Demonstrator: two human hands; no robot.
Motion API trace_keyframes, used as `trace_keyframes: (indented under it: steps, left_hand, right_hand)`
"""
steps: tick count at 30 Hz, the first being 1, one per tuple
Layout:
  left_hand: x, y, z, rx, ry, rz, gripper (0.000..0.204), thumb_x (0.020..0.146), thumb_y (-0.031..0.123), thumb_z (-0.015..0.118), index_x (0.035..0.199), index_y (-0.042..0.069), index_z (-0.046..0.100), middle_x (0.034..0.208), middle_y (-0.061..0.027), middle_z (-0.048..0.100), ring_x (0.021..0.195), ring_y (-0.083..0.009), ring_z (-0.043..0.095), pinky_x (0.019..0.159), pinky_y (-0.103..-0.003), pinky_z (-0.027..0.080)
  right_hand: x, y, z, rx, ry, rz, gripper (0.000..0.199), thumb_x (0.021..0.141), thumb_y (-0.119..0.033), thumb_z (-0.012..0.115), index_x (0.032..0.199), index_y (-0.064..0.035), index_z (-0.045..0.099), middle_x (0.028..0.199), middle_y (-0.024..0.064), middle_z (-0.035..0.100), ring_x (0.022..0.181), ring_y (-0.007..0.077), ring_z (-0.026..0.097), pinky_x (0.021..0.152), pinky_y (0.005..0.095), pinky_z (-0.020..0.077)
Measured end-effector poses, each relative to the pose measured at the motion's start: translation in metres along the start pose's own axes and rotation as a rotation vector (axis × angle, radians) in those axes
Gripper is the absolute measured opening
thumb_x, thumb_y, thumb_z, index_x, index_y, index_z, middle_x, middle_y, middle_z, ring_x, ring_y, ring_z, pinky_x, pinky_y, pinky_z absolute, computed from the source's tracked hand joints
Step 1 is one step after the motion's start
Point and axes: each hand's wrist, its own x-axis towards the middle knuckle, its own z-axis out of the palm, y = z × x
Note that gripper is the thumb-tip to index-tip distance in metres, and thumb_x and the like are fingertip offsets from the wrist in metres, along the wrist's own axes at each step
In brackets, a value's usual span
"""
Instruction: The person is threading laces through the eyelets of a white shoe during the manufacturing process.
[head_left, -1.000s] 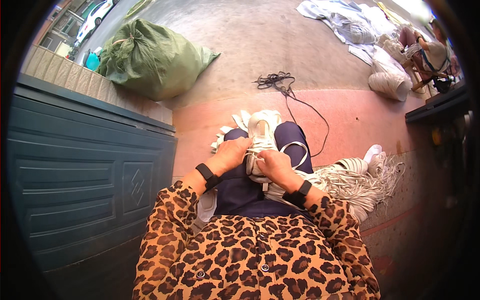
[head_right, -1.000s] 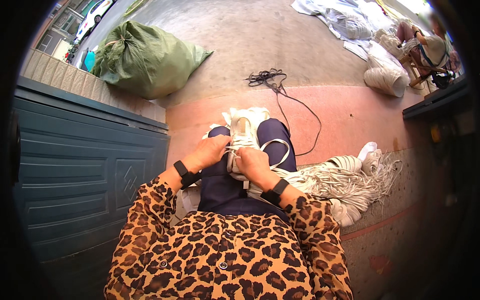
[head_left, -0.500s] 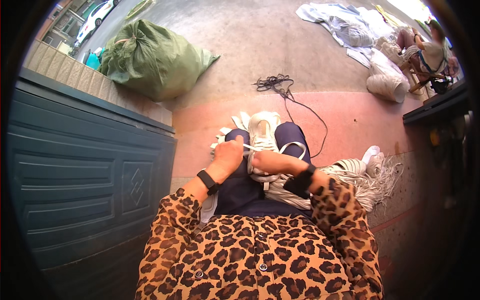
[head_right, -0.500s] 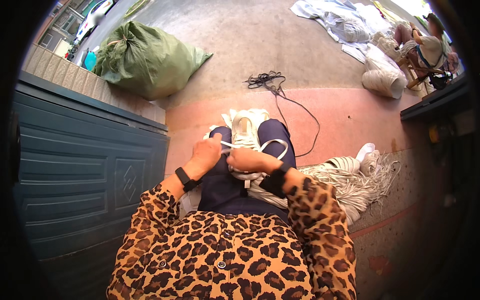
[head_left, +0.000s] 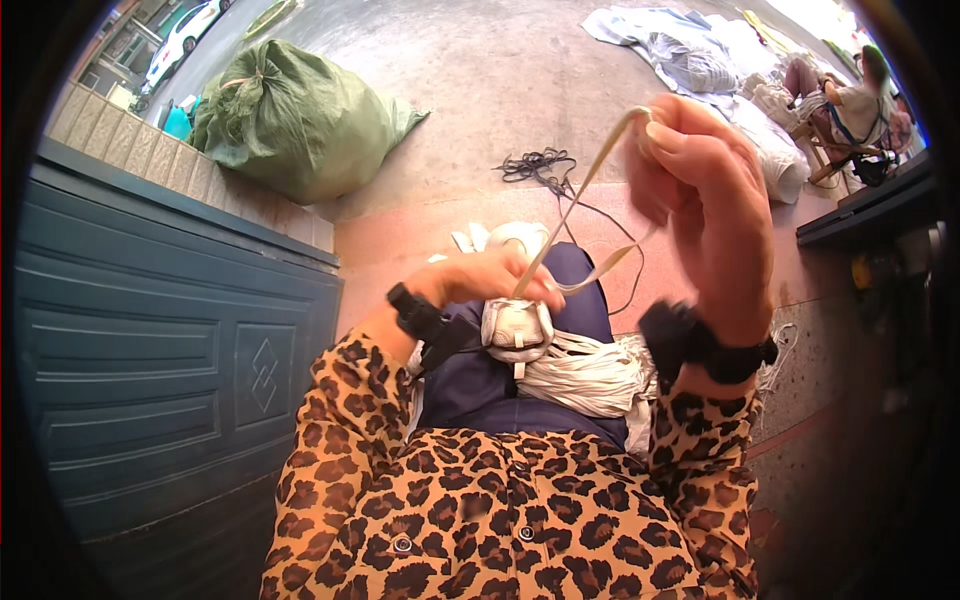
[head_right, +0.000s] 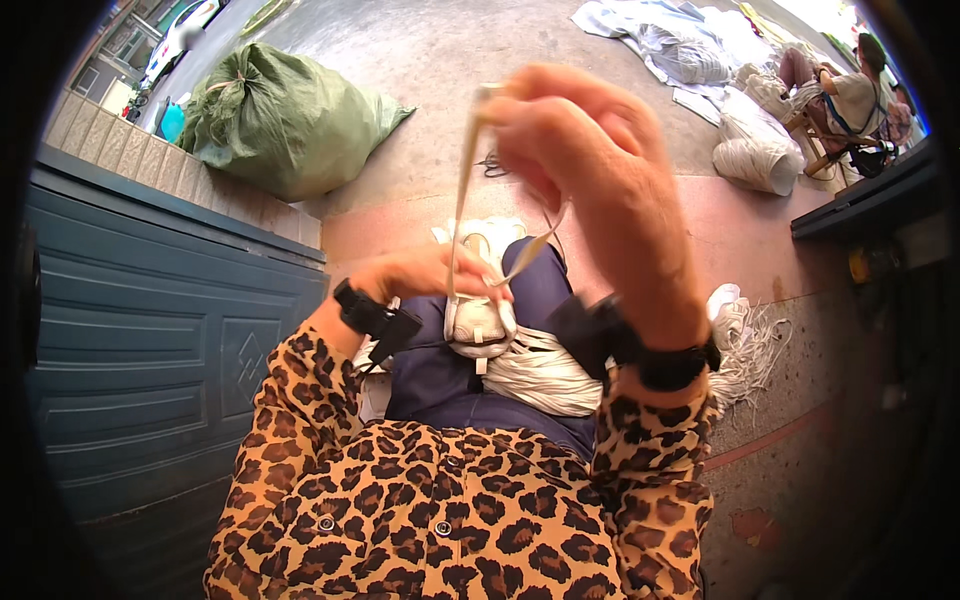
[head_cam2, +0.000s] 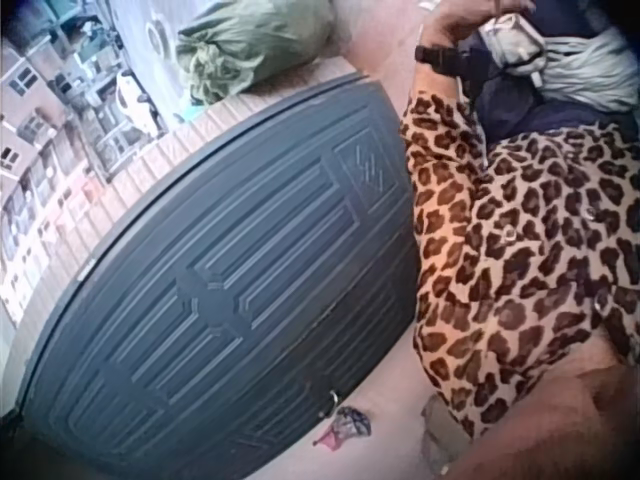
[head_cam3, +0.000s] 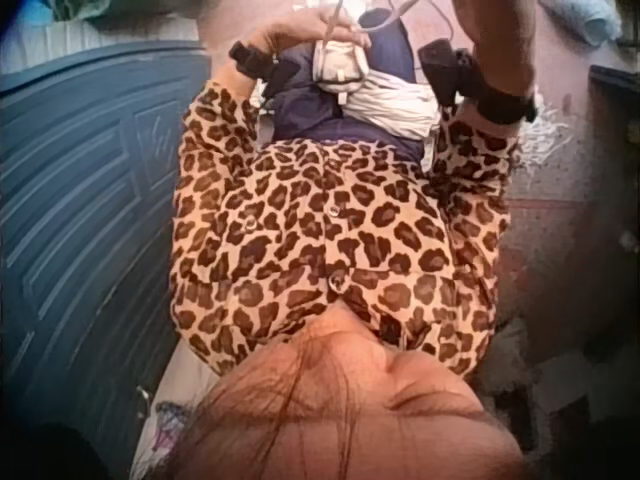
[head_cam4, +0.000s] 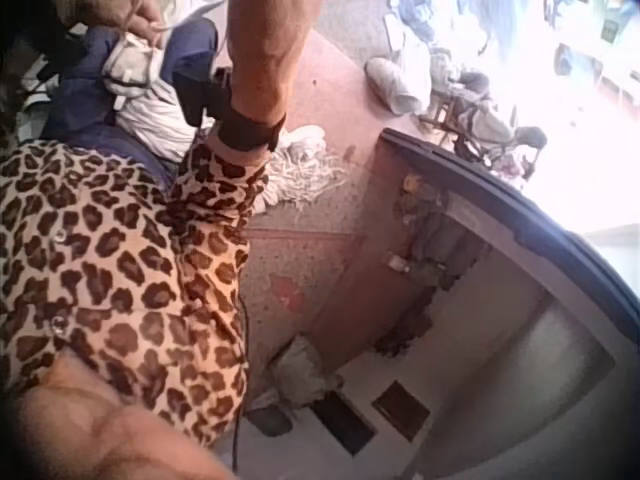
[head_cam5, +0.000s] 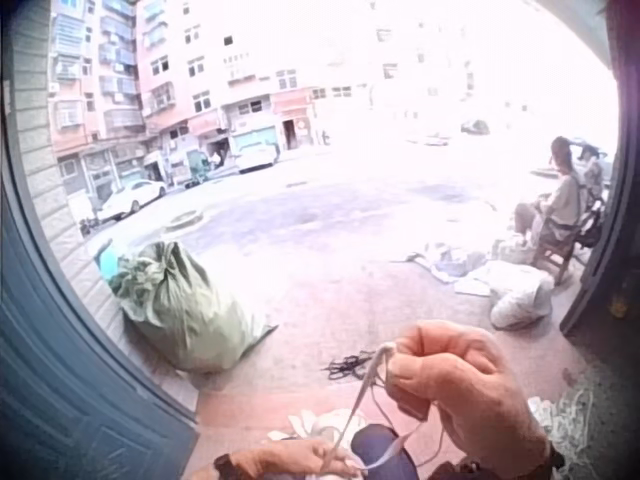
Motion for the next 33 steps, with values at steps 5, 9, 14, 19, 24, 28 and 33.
trace_keyframes:
  steps: [5,9,14,19,24,28,33]
  left_hand:
    - [-0.088,-0.009,-0.073,-0.739,0.85,0.204,0.017,0.092,0.019,0.05,0.092,0.005,0.059,0.091,-0.0109,0.063,0.089,-0.0235,0.06,0.086,-0.038,0.046]
    - [-0.161,-0.028,-0.107,-0.981,1.153,0.261,0.014,0.094,0.014,0.046,0.092,0.004,0.056,0.079,-0.007,0.058,0.075,-0.0197,0.055,0.077,-0.037,0.046]
    - [-0.145,-0.048,-0.068,-0.593,1.178,-0.169,0.014,0.089,0.025,0.056,0.088,0.012,0.058,0.063,0.0031,0.047,0.053,-0.0088,0.043,0.047,-0.024,0.033]
    - [-0.085,-0.084,0.01,-0.463,0.866,-0.302,0.02,0.091,0.025,0.052,0.085,0.007,0.059,0.063,0.0052,0.046,0.052,-0.0041,0.039,0.047,-0.02,0.03]
    - [-0.059,-0.094,0.048,-0.16,0.817,-0.38,0.023,0.09,0.021,0.054,0.09,0.0,0.065,0.071,0.0017,0.057,0.062,-0.0061,0.05,0.059,-0.02,0.043]
    - [-0.059,-0.094,0.057,-0.085,0.849,-0.356,0.023,0.088,0.019,0.056,0.092,-0.003,0.064,0.07,0.0011,0.058,0.064,-0.0044,0.051,0.059,-0.02,0.043]
    - [-0.057,-0.104,0.062,0.249,0.983,-0.309,0.02,0.085,0.016,0.057,0.092,-0.001,0.064,0.075,-0.0118,0.064,0.067,-0.0214,0.061,0.063,-0.032,0.048]
  right_hand:
    - [-0.025,0.003,-0.1,0.641,0.683,-0.035,0.021,0.089,-0.014,0.044,0.082,0.0016,0.055,0.097,0.0167,0.056,0.09,0.0241,0.051,0.087,0.0368,0.0409]
    - [-0.052,0.043,-0.151,0.737,0.218,0.05,0.022,0.093,-0.016,0.043,0.078,-0.003,0.053,0.084,0.0095,0.054,0.079,0.02,0.05,0.078,0.0329,0.042]
    - [-0.065,0.138,-0.118,-0.188,0.422,0.269,0.014,0.091,-0.018,0.053,0.093,-0.0055,0.058,0.074,-0.0015,0.054,0.064,0.0094,0.047,0.061,0.023,0.0412]
    - [-0.1,0.225,-0.034,-0.578,-0.079,0.589,0.02,0.086,-0.018,0.057,0.091,-0.0003,0.064,0.076,0.0145,0.064,0.07,0.0248,0.062,0.066,0.0339,0.0482]
    - [-0.109,0.258,-0.013,-1.053,-0.013,0.257,0.013,0.081,-0.015,0.055,0.077,-0.003,0.06,0.079,0.016,0.058,0.081,0.0344,0.056,0.069,0.0438,0.0447]
    - [-0.107,0.264,-0.006,-1.254,-0.002,0.226,0.009,0.077,-0.013,0.055,0.075,-0.0047,0.058,0.08,0.0125,0.056,0.081,0.0314,0.054,0.066,0.0431,0.0442]
    - [-0.102,0.267,0.007,-1.423,-0.135,0.09,0.007,0.074,-0.011,0.054,0.077,-0.0049,0.058,0.08,0.0097,0.055,0.08,0.0256,0.053,0.068,0.0397,0.041]
